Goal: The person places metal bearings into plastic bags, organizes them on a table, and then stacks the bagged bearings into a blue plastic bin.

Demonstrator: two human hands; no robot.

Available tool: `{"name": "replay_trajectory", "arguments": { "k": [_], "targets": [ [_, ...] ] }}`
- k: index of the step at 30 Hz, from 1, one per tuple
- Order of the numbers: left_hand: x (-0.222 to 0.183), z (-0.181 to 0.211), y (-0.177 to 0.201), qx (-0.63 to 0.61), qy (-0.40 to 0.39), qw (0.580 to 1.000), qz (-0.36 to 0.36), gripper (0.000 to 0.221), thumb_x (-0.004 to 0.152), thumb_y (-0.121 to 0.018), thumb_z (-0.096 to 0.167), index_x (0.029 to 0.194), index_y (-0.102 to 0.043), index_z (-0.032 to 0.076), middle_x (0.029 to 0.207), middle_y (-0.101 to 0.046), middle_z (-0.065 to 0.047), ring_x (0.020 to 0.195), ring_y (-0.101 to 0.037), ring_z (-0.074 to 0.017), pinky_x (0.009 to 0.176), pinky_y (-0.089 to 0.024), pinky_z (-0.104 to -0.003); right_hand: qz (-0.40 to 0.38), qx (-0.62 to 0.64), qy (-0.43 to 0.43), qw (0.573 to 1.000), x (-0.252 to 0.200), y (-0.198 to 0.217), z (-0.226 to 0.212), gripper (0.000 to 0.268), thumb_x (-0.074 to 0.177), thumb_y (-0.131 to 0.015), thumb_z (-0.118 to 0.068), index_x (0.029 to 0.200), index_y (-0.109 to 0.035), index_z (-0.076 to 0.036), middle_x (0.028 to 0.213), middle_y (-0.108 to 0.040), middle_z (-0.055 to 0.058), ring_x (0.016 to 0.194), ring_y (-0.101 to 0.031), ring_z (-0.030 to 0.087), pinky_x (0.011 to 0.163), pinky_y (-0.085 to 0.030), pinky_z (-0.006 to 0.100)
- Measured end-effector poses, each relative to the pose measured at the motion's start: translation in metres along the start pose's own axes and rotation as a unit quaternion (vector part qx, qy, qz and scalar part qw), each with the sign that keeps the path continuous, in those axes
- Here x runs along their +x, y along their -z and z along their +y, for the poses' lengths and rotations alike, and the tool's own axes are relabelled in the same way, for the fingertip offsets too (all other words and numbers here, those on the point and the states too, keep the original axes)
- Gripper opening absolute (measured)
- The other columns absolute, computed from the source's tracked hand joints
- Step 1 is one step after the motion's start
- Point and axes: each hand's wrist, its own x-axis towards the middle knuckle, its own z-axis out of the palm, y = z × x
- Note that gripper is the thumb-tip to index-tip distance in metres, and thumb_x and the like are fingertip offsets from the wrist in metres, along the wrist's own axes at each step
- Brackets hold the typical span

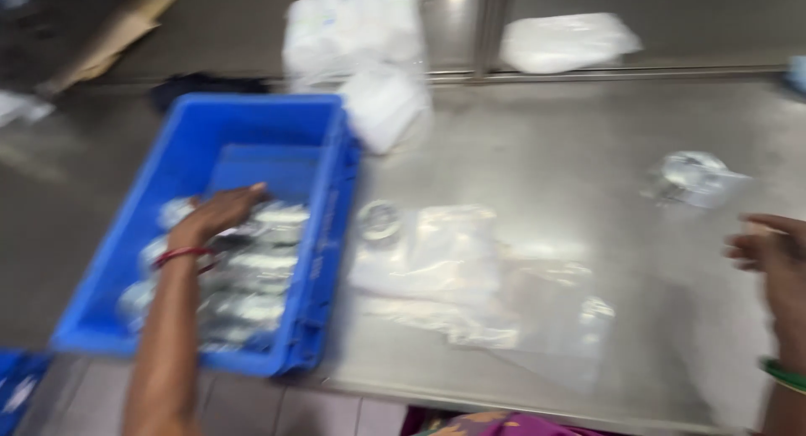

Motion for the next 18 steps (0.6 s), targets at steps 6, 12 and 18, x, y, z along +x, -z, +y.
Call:
{"name": "replay_trajectory", "arguments": {
  "k": [6, 12, 18],
  "targets": [
    [0.041, -0.034, -0.009, -0.046, 0.014, 0.999, 0.022, 0.081, 0.098, -0.028, 0.074, 0.137, -0.069, 0.016, 0.151, -0.061, -0.009, 0.142, -0.047, -0.0362, 0.128, -0.014, -0.062, 0.036, -0.053, -0.029, 0.998, -0.035, -0.001, -0.146, 0.018, 0.105, -0.063, -0.011, 0.118, -0.071, -0.003, 0.094, -0.074, 0.009, 0.085, -0.073, 0.015, 0.071, -0.06, 0.027],
    [0.05, -0.053, -0.009, -0.031, -0.118, 0.992, 0.005, 0.072, 0.103, -0.023, 0.057, 0.136, -0.069, 0.013, 0.143, -0.064, -0.021, 0.132, -0.057, -0.037, 0.114, -0.044, -0.056, 0.069, -0.113, -0.082, 0.988, -0.013, 0.014, -0.134, 0.021, 0.102, -0.067, -0.017, 0.118, -0.073, -0.004, 0.094, -0.076, 0.009, 0.084, -0.072, 0.015, 0.072, -0.059, 0.029],
    [-0.009, -0.048, -0.067, -0.19, -0.235, 0.882, 0.362, 0.034, 0.125, -0.046, 0.031, 0.13, -0.06, 0.001, 0.128, -0.067, -0.025, 0.123, -0.065, -0.0349, 0.11, -0.053, -0.047, -0.025, -0.202, -0.007, 0.979, 0.05, -0.014, -0.112, 0.065, 0.081, -0.082, -0.039, 0.135, -0.061, -0.007, 0.12, -0.063, 0.019, 0.104, -0.067, 0.029, 0.079, -0.06, 0.036]
  ]
}}
